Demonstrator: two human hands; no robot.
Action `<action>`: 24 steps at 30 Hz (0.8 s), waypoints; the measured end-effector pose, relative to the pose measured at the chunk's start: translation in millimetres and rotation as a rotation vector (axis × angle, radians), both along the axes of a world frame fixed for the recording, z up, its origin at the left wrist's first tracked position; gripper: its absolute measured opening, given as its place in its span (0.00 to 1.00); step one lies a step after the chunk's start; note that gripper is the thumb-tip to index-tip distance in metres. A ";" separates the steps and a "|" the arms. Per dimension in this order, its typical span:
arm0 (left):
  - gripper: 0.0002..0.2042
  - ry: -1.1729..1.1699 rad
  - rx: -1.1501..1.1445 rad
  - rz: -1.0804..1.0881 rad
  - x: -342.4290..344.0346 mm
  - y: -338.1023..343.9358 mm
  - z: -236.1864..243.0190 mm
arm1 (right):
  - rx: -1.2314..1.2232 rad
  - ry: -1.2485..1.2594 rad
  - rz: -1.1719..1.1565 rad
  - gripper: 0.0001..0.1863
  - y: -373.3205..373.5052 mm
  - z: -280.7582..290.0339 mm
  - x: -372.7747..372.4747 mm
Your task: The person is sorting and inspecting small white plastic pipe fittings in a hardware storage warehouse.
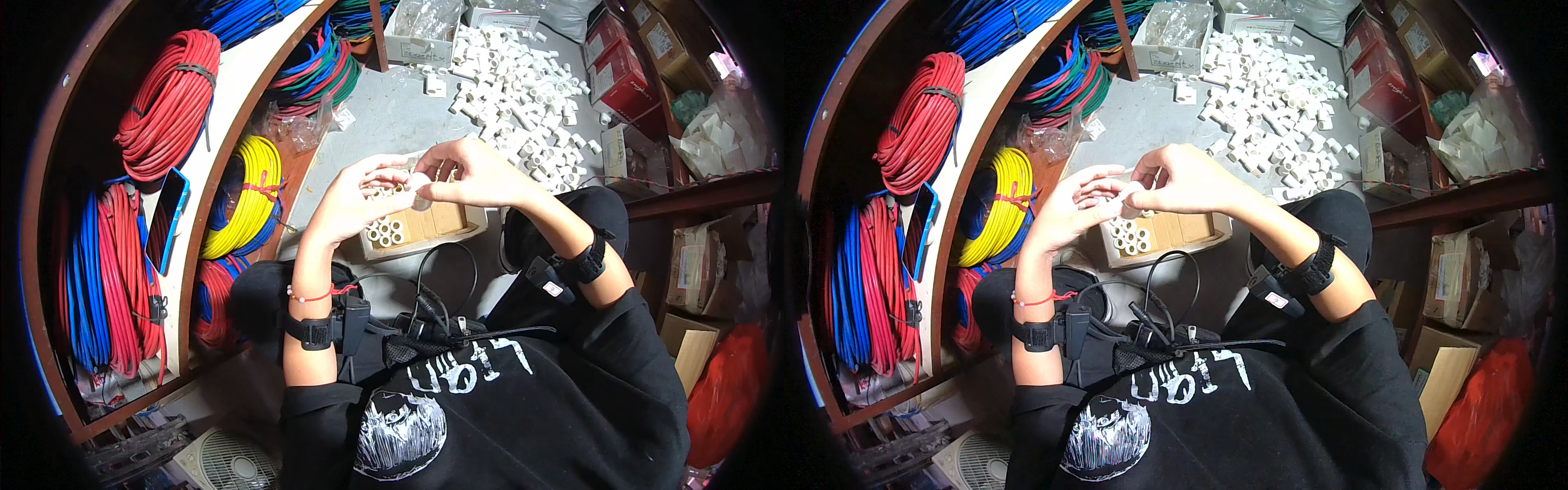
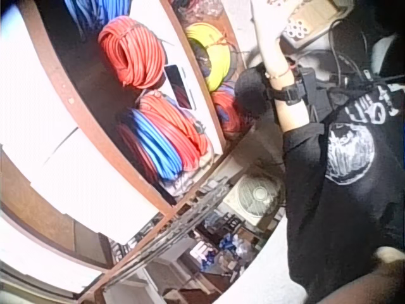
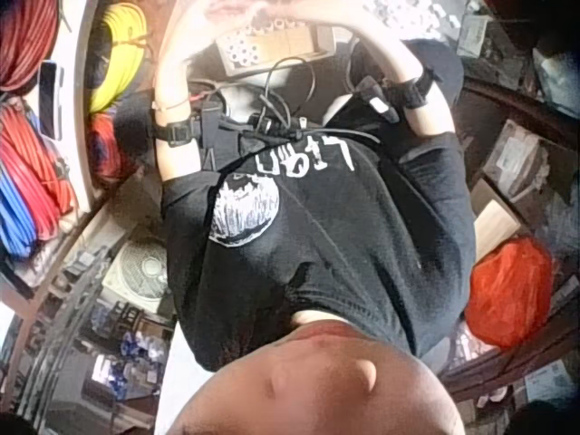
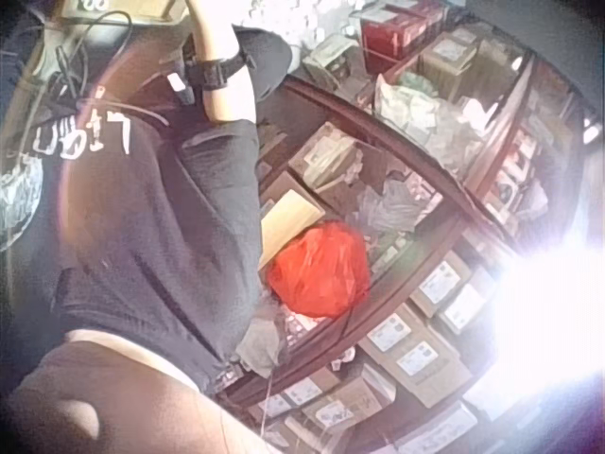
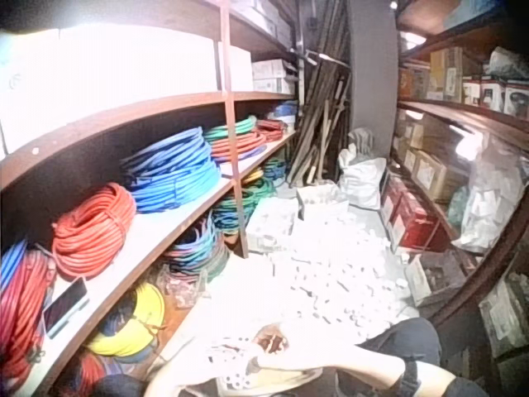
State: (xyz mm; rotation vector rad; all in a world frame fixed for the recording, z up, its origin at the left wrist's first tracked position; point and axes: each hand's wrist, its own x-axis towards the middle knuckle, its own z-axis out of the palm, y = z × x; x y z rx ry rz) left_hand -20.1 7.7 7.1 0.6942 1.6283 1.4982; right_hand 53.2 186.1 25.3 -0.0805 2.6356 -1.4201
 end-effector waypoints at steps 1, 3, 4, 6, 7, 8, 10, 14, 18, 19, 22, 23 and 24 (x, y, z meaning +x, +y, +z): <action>0.22 0.001 0.010 -0.021 -1.5 -1.4 0.4 | 0.010 0.027 0.007 0.19 0.2 -1.1 0.8; 0.21 -0.040 0.012 0.028 -1.8 -0.4 2.5 | -0.021 0.028 -0.025 0.22 -0.1 -2.1 0.2; 0.21 -0.045 0.032 0.042 -2.6 -0.7 1.4 | -0.051 0.027 -0.055 0.26 -0.7 -2.9 -0.4; 0.21 -0.024 0.031 0.070 -4.5 -1.3 -3.4 | -0.084 0.011 -0.073 0.28 -2.5 -1.7 -0.1; 0.22 -0.002 0.031 0.095 -4.9 -1.0 -4.5 | -0.116 -0.005 -0.093 0.30 -2.6 -0.9 0.5; 0.22 -0.003 0.031 0.094 -4.6 -0.6 -4.0 | -0.115 -0.005 -0.094 0.30 -2.2 -1.7 0.4; 0.22 -0.023 0.052 0.155 -3.7 -0.1 -1.3 | -0.167 0.003 -0.100 0.36 -0.6 -6.5 -1.2; 0.24 -0.022 0.112 0.201 -4.4 -1.8 -1.9 | -0.271 -0.005 -0.100 0.35 -0.6 -14.2 -3.8; 0.23 -0.066 0.186 0.275 -4.1 2.2 -5.3 | -0.315 0.013 -0.116 0.35 -1.3 -20.0 -4.6; 0.23 -0.086 0.195 0.295 -3.1 2.5 -4.5 | -0.351 0.027 -0.151 0.36 -3.3 -19.3 -3.7; 0.23 -0.080 0.241 0.324 -2.4 4.1 -6.2 | -0.383 0.037 -0.208 0.38 -7.5 -14.8 -2.2; 0.22 -0.023 0.186 0.296 -2.7 3.4 -5.0 | -0.380 0.033 -0.230 0.39 -8.3 -12.8 -1.6; 0.22 -0.024 0.187 0.294 -2.6 4.3 -5.3 | -0.379 0.033 -0.232 0.39 -9.2 -11.2 -0.9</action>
